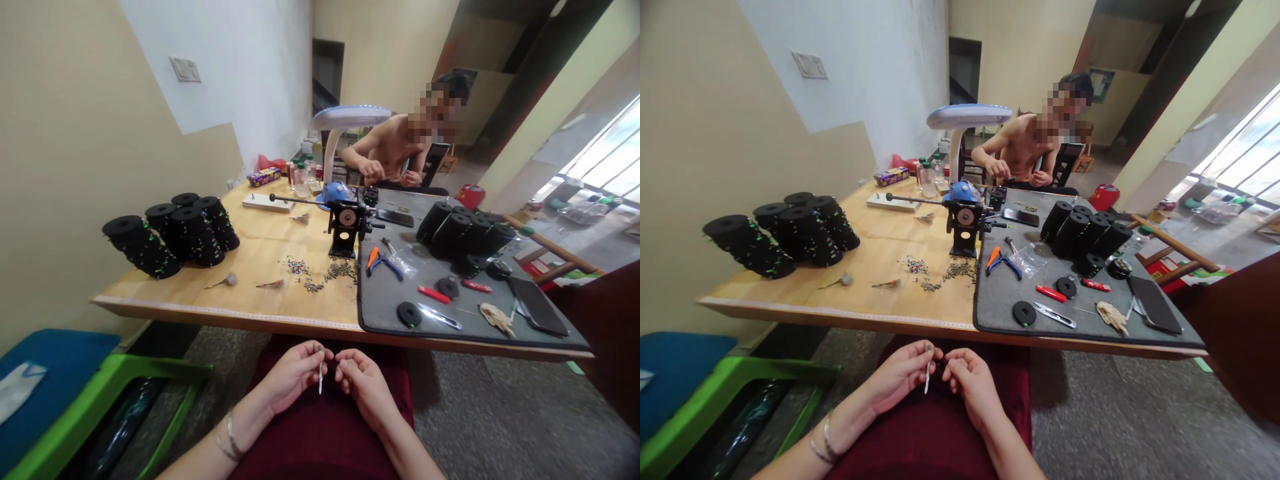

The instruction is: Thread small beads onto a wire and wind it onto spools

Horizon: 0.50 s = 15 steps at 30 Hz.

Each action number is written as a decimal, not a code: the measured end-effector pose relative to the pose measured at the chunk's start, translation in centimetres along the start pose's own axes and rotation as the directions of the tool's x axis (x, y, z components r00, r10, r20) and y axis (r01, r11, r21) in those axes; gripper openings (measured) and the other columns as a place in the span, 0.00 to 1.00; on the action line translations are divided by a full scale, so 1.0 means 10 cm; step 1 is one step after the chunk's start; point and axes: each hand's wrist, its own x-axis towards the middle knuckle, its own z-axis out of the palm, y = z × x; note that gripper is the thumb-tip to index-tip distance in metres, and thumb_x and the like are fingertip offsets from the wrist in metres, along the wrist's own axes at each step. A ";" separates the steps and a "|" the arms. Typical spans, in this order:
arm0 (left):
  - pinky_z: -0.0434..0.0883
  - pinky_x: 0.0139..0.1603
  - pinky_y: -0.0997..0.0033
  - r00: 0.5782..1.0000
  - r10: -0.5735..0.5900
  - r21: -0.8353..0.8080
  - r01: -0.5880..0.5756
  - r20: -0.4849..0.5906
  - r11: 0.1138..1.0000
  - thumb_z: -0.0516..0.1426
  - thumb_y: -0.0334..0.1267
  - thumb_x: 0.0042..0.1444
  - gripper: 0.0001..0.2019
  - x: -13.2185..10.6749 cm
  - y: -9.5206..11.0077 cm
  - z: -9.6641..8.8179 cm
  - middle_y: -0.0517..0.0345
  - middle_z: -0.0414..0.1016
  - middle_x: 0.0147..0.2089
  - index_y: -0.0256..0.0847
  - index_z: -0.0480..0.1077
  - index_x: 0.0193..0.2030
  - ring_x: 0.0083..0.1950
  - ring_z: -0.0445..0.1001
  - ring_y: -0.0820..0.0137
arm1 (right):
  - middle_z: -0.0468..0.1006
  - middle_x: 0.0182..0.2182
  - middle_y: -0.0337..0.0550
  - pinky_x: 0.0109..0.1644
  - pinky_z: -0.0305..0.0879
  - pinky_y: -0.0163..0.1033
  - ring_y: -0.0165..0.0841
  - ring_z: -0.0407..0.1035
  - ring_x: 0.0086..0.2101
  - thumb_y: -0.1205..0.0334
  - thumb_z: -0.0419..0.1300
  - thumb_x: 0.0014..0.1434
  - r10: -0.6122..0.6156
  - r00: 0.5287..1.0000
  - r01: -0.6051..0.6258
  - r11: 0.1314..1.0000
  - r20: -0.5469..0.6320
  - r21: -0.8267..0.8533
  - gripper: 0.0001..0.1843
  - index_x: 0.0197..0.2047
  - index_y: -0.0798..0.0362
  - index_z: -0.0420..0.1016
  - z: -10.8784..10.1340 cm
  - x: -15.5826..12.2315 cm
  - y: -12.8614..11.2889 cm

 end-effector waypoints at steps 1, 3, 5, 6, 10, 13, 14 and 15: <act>0.61 0.26 0.81 1.000 0.000 -0.001 0.000 -0.006 1.000 0.64 0.38 0.50 0.10 0.00 0.00 0.00 0.59 0.70 0.26 0.33 0.72 0.33 0.25 0.65 0.80 | 0.72 0.19 0.36 0.20 0.47 0.29 0.22 0.56 0.16 0.53 0.67 0.47 0.000 1.000 0.000 1.000 -0.008 -0.005 0.17 0.32 0.58 0.71 0.00 0.00 0.00; 0.61 0.26 0.81 1.000 -0.004 -0.001 0.004 -0.009 1.000 0.64 0.38 0.49 0.10 0.01 0.01 -0.01 0.59 0.69 0.25 0.33 0.72 0.32 0.25 0.65 0.80 | 0.73 0.19 0.36 0.19 0.48 0.29 0.22 0.57 0.16 0.53 0.67 0.47 0.009 1.000 -0.009 1.000 -0.014 -0.017 0.17 0.30 0.57 0.70 -0.01 0.01 0.01; 0.61 0.25 0.81 1.000 -0.008 -0.001 0.008 -0.005 1.000 0.64 0.38 0.49 0.10 0.01 0.01 -0.01 0.59 0.69 0.25 0.33 0.72 0.32 0.25 0.65 0.80 | 0.72 0.19 0.36 0.19 0.48 0.28 0.21 0.57 0.16 0.52 0.67 0.47 0.012 1.000 -0.012 0.999 -0.008 -0.034 0.17 0.29 0.57 0.68 -0.02 0.01 0.04; 0.61 0.25 0.81 1.000 -0.009 -0.002 0.009 -0.004 1.000 0.64 0.38 0.49 0.10 0.01 0.01 -0.01 0.59 0.69 0.25 0.33 0.72 0.32 0.25 0.65 0.80 | 0.72 0.18 0.36 0.19 0.48 0.28 0.21 0.56 0.15 0.51 0.66 0.47 0.009 1.000 -0.009 0.999 -0.004 -0.042 0.18 0.28 0.56 0.67 -0.02 0.02 0.05; 0.61 0.25 0.82 1.000 -0.005 -0.016 0.004 -0.012 1.000 0.64 0.37 0.49 0.09 0.01 0.00 -0.01 0.58 0.70 0.29 0.34 0.71 0.32 0.26 0.65 0.80 | 0.63 0.13 0.28 0.17 0.39 0.28 0.19 0.46 0.13 0.49 0.65 0.48 0.009 1.000 -0.009 0.999 -0.006 -0.053 0.19 0.28 0.54 0.63 -0.04 0.02 0.06; 0.61 0.24 0.82 1.000 -0.002 -0.014 0.002 -0.018 1.000 0.64 0.36 0.49 0.09 0.01 0.00 -0.01 0.57 0.71 0.30 0.34 0.71 0.32 0.26 0.65 0.80 | 0.54 0.11 0.23 0.17 0.34 0.29 0.19 0.41 0.14 0.48 0.64 0.48 -0.002 0.998 -0.002 0.996 -0.057 -0.086 0.19 0.28 0.53 0.62 -0.05 0.00 0.04; 0.60 0.24 0.82 1.000 -0.004 -0.005 0.004 -0.017 1.000 0.64 0.37 0.49 0.09 0.01 -0.01 0.00 0.58 0.71 0.29 0.34 0.71 0.32 0.26 0.65 0.80 | 0.53 0.12 0.23 0.18 0.34 0.29 0.20 0.41 0.14 0.48 0.64 0.48 -0.011 0.997 0.002 0.994 -0.076 -0.111 0.19 0.27 0.53 0.63 -0.05 0.00 0.03; 0.60 0.24 0.82 1.000 -0.002 0.009 0.002 -0.016 1.000 0.64 0.37 0.49 0.09 0.01 -0.01 0.00 0.58 0.70 0.28 0.34 0.71 0.32 0.25 0.64 0.80 | 0.52 0.12 0.24 0.18 0.34 0.29 0.20 0.41 0.14 0.48 0.64 0.48 -0.019 0.996 0.006 0.991 -0.091 -0.137 0.18 0.27 0.53 0.63 -0.05 -0.01 0.02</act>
